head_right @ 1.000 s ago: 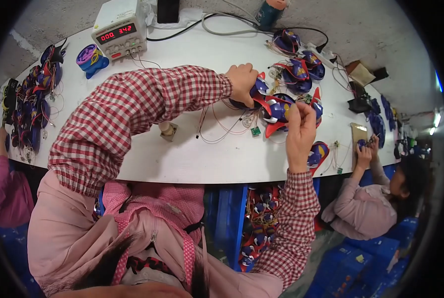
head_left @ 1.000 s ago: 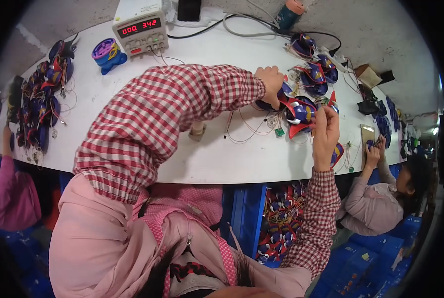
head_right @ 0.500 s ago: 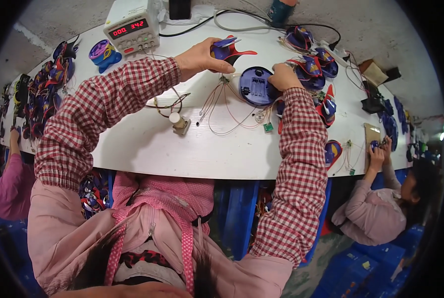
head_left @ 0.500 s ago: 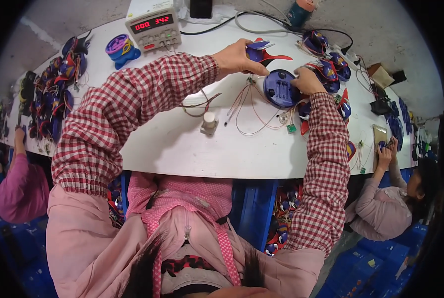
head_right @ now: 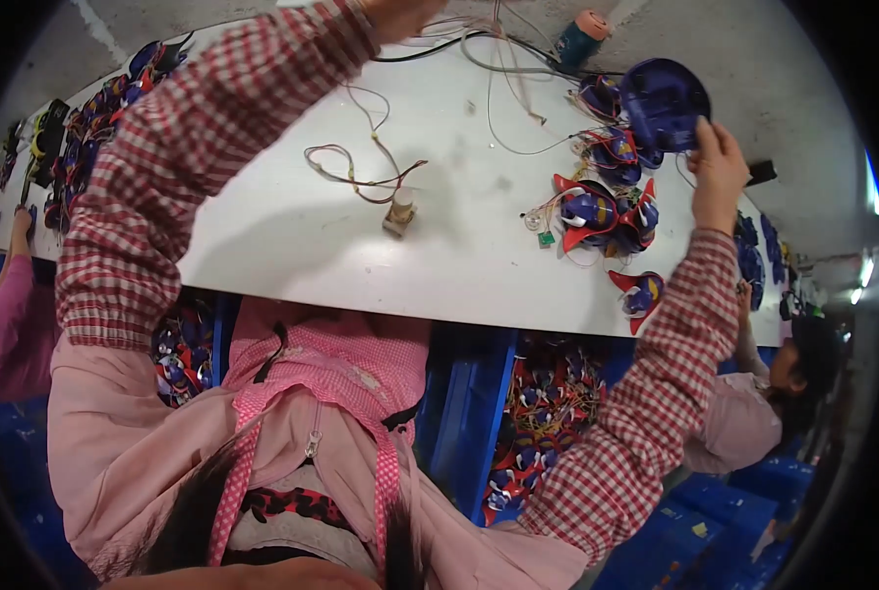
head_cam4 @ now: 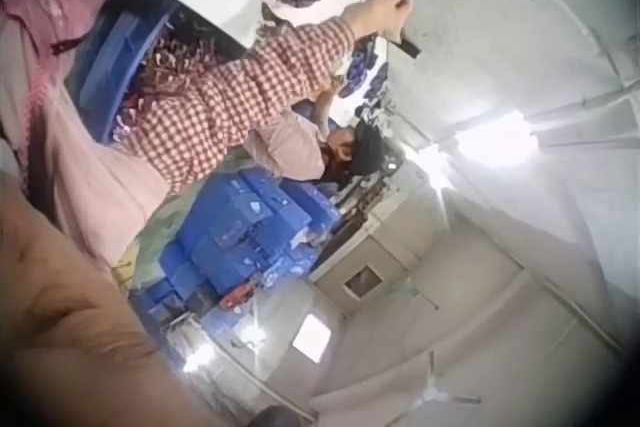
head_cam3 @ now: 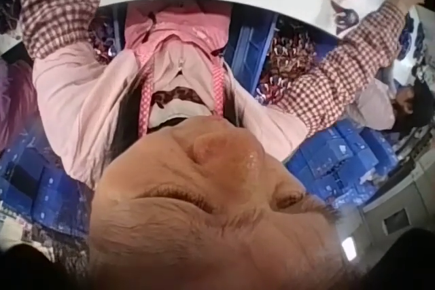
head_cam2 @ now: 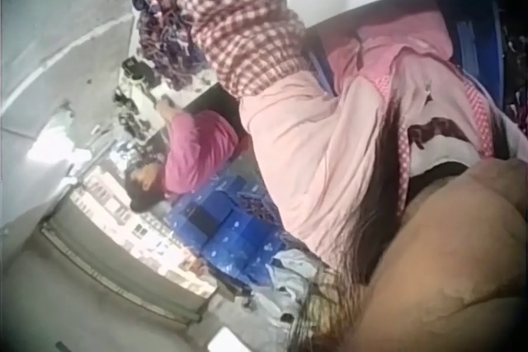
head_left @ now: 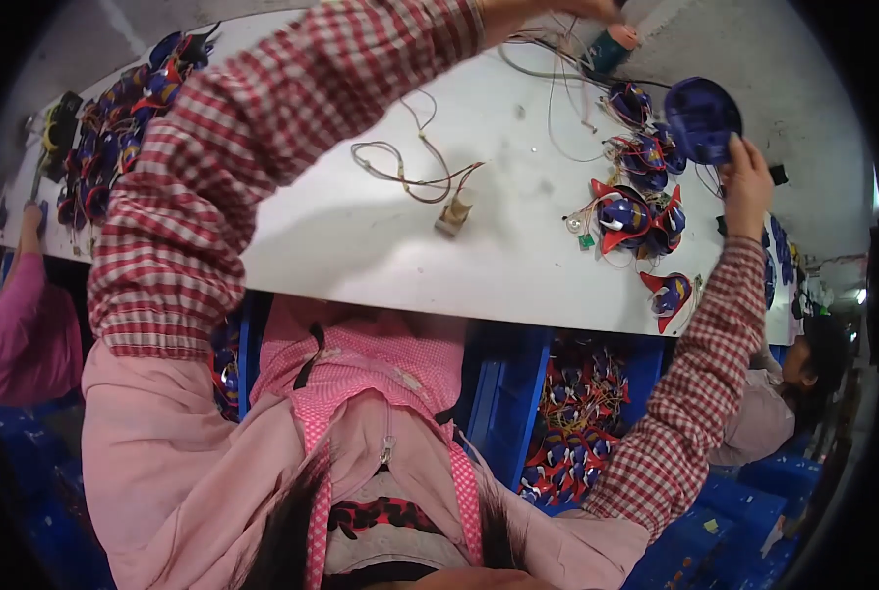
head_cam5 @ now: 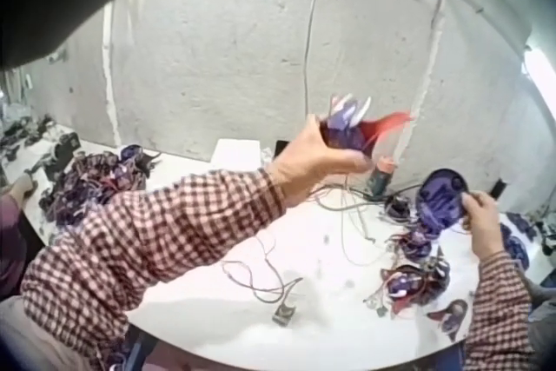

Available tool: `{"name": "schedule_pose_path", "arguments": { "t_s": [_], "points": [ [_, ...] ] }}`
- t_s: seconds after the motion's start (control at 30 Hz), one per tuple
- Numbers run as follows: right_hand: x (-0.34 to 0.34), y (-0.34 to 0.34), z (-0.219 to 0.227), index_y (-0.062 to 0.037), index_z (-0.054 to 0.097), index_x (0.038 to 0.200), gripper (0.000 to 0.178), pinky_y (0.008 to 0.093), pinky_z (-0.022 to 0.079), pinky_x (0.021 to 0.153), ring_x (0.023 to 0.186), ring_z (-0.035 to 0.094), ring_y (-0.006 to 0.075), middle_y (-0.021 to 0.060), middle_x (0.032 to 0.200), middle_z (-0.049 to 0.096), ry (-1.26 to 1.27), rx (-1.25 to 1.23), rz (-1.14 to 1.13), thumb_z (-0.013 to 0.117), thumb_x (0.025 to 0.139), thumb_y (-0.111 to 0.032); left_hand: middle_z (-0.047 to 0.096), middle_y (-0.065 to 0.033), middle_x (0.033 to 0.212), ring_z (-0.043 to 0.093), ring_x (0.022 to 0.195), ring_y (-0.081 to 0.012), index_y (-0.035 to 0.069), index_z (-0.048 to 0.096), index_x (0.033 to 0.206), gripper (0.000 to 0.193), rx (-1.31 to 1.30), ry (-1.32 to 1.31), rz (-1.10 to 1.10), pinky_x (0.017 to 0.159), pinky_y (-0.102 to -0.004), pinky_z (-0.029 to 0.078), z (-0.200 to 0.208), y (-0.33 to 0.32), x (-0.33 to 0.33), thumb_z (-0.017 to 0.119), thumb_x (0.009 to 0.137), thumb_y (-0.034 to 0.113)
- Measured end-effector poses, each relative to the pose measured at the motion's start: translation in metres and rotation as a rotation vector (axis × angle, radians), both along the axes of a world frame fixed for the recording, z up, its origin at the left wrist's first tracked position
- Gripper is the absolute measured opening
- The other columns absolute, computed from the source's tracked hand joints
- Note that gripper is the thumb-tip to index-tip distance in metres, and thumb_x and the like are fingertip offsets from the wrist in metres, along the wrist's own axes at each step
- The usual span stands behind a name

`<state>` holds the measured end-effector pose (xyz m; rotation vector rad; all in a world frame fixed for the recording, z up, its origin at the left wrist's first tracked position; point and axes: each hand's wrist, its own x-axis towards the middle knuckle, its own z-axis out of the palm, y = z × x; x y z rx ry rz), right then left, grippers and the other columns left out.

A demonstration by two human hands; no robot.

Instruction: Connecting wires and testing electronic bird toys at a factory workbench.

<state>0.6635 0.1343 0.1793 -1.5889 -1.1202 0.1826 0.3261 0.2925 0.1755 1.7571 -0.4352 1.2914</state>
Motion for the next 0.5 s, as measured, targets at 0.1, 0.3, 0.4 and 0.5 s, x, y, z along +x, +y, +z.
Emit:
{"name": "schedule_pose_path", "arguments": {
  "t_s": [0.1, 0.3, 0.4, 0.5],
  "points": [
    [-0.018, -0.027, 0.039, 0.0028, 0.059, 0.11, 0.032, 0.0158, 0.036, 0.049, 0.055, 0.046, 0.0034, -0.0023, 0.07, 0.055, 0.094, 0.027, 0.151, 0.063, 0.088, -0.021, 0.055, -0.0029, 0.082, 0.055, 0.077, -0.013, 0.001, 0.051, 0.101, 0.042, -0.396, 0.058, 0.245, 0.075, -0.03, 0.048, 0.063, -0.056, -0.049, 0.077, 0.069, 0.011],
    [-0.126, -0.053, 0.064, 0.0008, 0.06, 0.11, 0.027, 0.0114, 0.035, 0.049, 0.061, 0.051, -0.0004, -0.0024, 0.077, 0.061, 0.165, 0.022, 0.447, 0.06, 0.09, -0.017, 0.054, -0.0014, 0.082, 0.053, 0.071, -0.0097, 0.002, 0.052, 0.1, 0.039, 0.028, 0.29, 0.346, 0.07, -0.027, 0.049, 0.096, -0.106, -0.162, 0.074, 0.074, 0.019],
    [-0.19, -0.046, 0.033, -0.0011, 0.06, 0.111, 0.026, 0.0116, 0.037, 0.049, 0.065, 0.055, -0.0005, 0.0003, 0.083, 0.064, 0.029, -0.192, 0.634, 0.06, 0.09, -0.016, 0.054, -0.006, 0.089, 0.053, 0.073, -0.0147, 0.0, 0.05, 0.103, 0.044, -0.053, 0.295, 0.55, 0.069, -0.0288, 0.048, 0.07, -0.147, -0.192, 0.071, 0.077, 0.029],
    [-0.259, -0.042, -0.007, -0.0018, 0.063, 0.106, 0.022, 0.017, 0.041, 0.051, 0.065, 0.056, 0.0037, 0.0018, 0.084, 0.065, -0.087, -0.372, 0.762, 0.06, 0.089, -0.014, 0.053, -0.009, 0.094, 0.053, 0.075, -0.0181, -0.002, 0.049, 0.104, 0.049, -0.095, 0.295, 0.723, 0.068, -0.03, 0.048, 0.038, -0.172, -0.235, 0.069, 0.078, 0.035]
  ]
}}
